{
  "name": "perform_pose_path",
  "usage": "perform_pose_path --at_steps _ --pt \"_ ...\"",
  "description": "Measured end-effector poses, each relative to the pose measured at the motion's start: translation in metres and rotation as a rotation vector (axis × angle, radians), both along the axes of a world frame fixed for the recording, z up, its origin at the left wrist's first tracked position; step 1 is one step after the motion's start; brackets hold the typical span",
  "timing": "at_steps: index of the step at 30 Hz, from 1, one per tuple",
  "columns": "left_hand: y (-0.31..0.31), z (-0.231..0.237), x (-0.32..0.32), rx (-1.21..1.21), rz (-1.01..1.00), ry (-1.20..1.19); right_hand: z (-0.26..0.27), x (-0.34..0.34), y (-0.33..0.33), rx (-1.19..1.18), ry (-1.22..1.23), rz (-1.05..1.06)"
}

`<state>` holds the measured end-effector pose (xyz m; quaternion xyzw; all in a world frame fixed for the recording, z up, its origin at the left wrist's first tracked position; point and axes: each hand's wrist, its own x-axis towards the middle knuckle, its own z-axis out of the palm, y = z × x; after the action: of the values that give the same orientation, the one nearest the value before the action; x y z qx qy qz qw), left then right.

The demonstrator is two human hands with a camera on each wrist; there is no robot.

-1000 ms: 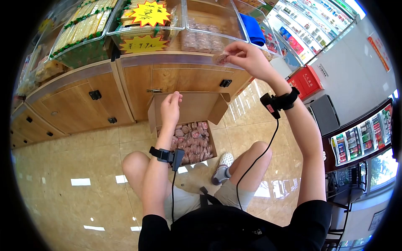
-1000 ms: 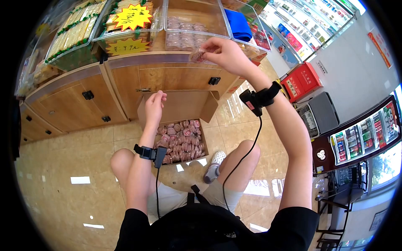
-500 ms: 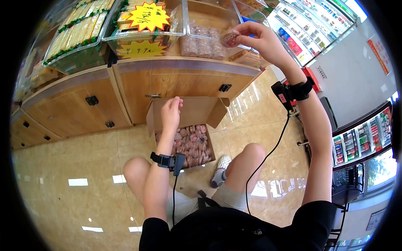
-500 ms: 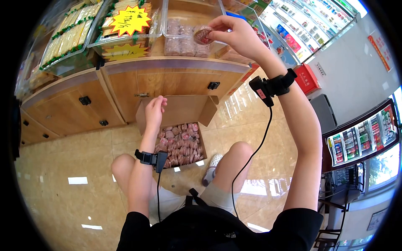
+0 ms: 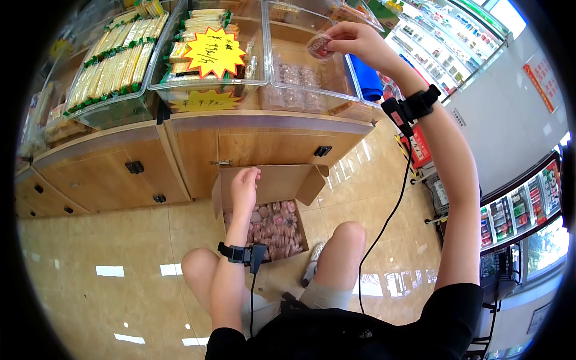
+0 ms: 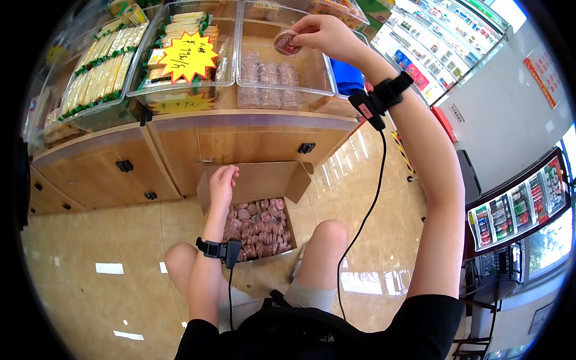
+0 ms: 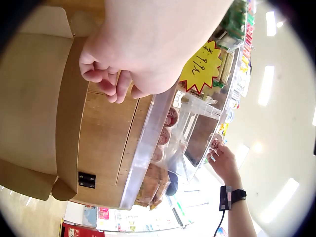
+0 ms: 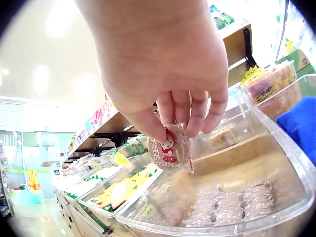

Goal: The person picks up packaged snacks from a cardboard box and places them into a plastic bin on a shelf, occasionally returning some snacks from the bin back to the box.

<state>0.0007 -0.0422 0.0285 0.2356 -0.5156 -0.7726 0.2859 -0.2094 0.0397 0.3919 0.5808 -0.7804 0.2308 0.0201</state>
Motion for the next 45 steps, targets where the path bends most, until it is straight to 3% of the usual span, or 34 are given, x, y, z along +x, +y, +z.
perform_pose_path --at_steps 11,15,17,19,25,28,34,45 --pt "-0.001 0.006 0.007 -0.028 -0.007 -0.023 -0.011 -0.053 -0.069 0.104 0.17 -0.05" --pt "-0.005 0.008 0.008 -0.061 0.004 -0.038 0.001 -0.053 -0.093 0.164 0.09 -0.081" --pt "-0.007 0.005 0.008 -0.077 0.008 -0.04 0.006 -0.052 -0.096 0.12 0.027 -0.004" --pt "-0.008 0.005 0.009 -0.083 0.011 -0.047 0.002 -0.051 -0.11 0.077 -0.009 -0.062" --pt "-0.012 0.005 0.011 -0.081 0.013 -0.061 -0.013 -0.079 -0.129 0.112 0.059 -0.003" --pt "-0.014 0.001 0.01 -0.094 0.009 -0.068 -0.038 -0.112 -0.144 0.14 0.297 -0.102" --pt "-0.012 0.0 0.012 -0.152 0.0 -0.155 -0.051 -0.096 -0.149 0.233 0.083 -0.334" --pt "-0.016 -0.008 0.009 -0.199 -0.031 -0.19 -0.066 -0.096 -0.175 0.475 0.047 -0.221"
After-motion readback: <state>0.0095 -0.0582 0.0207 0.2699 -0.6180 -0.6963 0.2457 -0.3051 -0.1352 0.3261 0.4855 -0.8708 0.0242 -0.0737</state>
